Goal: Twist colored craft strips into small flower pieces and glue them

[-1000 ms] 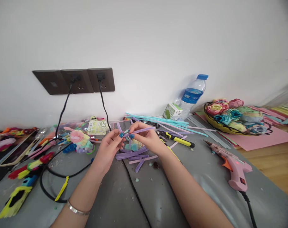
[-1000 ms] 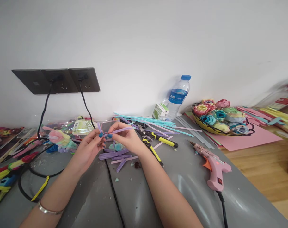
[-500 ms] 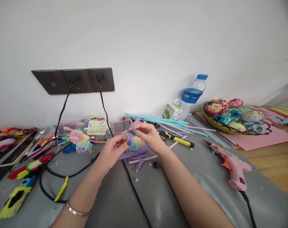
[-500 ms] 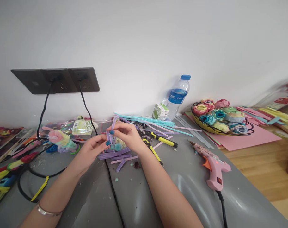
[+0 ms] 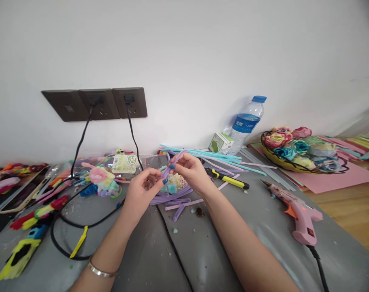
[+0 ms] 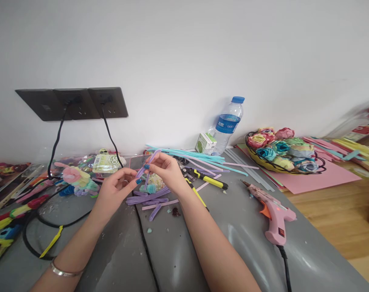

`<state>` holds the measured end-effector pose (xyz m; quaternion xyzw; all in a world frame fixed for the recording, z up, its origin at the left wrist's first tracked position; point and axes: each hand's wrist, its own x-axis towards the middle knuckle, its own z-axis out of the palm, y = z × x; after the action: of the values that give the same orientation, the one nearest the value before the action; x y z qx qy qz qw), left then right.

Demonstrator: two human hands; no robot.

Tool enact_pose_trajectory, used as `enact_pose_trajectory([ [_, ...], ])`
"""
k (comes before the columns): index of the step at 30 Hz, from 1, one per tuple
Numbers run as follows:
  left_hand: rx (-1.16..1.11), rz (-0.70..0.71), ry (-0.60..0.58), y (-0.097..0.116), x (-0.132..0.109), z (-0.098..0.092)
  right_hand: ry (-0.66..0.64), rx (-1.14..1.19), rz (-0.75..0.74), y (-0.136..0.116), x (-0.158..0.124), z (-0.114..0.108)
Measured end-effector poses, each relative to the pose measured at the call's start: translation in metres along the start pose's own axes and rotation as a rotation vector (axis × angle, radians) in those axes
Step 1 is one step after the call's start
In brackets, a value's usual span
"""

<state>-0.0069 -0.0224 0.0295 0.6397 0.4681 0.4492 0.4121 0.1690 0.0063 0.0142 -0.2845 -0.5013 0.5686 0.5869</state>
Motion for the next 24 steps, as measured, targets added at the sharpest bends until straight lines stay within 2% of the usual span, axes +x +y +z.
enact_pose_trajectory([
  [6, 0.107, 0.204, 0.166, -0.0029, -0.002, -0.0017, -0.01, 0.013, 0.015, -0.0017, -0.0013, 0.0014],
  [12, 0.193, 0.313, 0.176, -0.0033, -0.0035, -0.0034, -0.02, 0.063, 0.01, -0.0028, -0.0012, 0.0028],
  [17, 0.217, 0.32, 0.175, -0.0027, -0.0031, -0.0047, -0.004, 0.026, 0.013, 0.0001, -0.0009, 0.0013],
  [24, 0.101, 0.201, 0.179, -0.004, -0.003, -0.0001, -0.043, 0.018, 0.06, 0.0004, -0.0014, 0.0018],
])
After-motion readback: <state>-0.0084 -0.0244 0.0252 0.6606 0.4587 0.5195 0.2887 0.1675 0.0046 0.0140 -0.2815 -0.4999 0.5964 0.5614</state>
